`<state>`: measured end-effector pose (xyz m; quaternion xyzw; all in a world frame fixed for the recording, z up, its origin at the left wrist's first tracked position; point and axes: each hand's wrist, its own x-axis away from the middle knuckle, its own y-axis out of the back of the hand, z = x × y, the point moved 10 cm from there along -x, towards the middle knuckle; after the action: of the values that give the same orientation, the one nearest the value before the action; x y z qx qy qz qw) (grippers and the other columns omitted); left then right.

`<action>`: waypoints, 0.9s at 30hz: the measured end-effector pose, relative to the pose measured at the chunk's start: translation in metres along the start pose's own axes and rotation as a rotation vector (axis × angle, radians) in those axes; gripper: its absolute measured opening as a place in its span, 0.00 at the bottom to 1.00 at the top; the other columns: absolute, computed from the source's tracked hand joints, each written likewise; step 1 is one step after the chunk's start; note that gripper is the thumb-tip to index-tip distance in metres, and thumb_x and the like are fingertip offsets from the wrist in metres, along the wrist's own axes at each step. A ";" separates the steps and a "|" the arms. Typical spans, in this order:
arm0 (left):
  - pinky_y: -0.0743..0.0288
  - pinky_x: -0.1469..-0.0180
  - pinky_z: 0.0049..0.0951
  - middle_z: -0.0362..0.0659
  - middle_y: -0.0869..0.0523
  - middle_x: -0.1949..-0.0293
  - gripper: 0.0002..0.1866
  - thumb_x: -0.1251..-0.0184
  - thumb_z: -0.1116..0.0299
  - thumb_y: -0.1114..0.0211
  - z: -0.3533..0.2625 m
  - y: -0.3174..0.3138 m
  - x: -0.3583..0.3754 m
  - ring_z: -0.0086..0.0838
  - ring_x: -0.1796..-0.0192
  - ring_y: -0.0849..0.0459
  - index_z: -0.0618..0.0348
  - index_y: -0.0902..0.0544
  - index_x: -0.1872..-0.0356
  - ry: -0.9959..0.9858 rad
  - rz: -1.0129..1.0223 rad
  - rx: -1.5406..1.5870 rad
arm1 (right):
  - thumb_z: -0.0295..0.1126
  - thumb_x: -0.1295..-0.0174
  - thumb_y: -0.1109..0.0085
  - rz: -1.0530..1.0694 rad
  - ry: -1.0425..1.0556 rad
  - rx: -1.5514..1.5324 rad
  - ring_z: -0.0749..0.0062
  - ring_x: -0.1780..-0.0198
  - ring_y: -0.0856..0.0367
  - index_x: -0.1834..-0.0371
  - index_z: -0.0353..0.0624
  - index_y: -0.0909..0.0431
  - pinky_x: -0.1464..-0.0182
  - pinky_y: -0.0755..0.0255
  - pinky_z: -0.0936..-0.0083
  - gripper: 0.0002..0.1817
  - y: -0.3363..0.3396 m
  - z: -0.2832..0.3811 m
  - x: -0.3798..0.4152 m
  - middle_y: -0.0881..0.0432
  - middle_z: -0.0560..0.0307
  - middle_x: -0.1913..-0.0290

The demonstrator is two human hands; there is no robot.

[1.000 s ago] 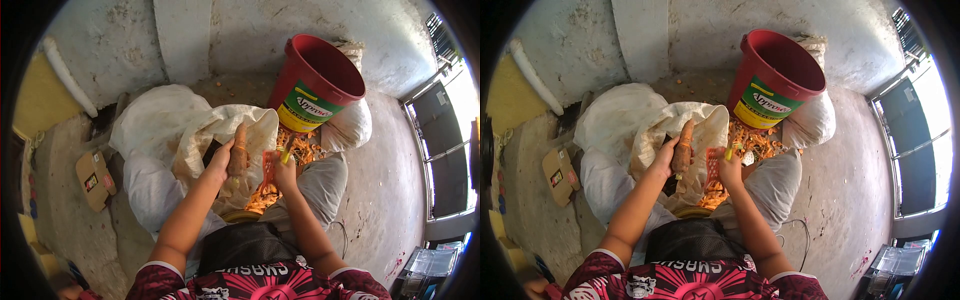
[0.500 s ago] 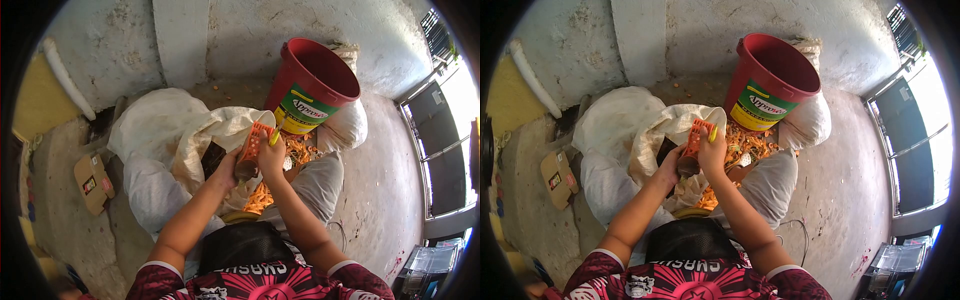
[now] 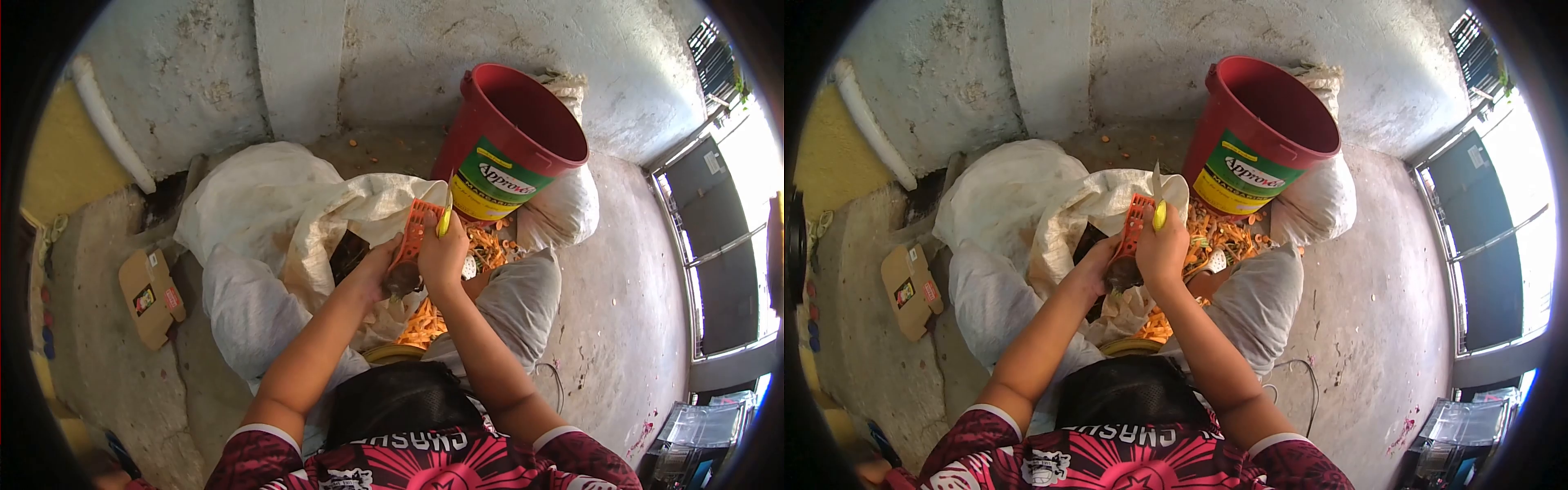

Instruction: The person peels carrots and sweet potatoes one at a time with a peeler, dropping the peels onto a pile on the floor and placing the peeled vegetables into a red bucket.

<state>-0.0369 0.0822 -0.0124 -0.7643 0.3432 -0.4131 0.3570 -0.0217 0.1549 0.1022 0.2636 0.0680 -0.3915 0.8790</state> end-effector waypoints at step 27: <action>0.25 0.73 0.30 0.44 0.20 0.70 0.19 0.36 0.55 0.57 0.013 0.008 0.003 0.29 0.73 0.21 0.59 0.26 0.60 0.049 -0.046 -0.206 | 0.32 0.40 0.53 -0.053 0.013 -0.208 0.74 0.74 0.28 0.67 0.35 0.30 0.70 0.34 0.77 0.09 0.017 0.003 -0.002 0.25 0.55 0.76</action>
<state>-0.0257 0.0796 -0.0231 -0.7943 0.3747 -0.4022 0.2585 -0.0114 0.1640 0.1126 0.1715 0.1207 -0.4037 0.8905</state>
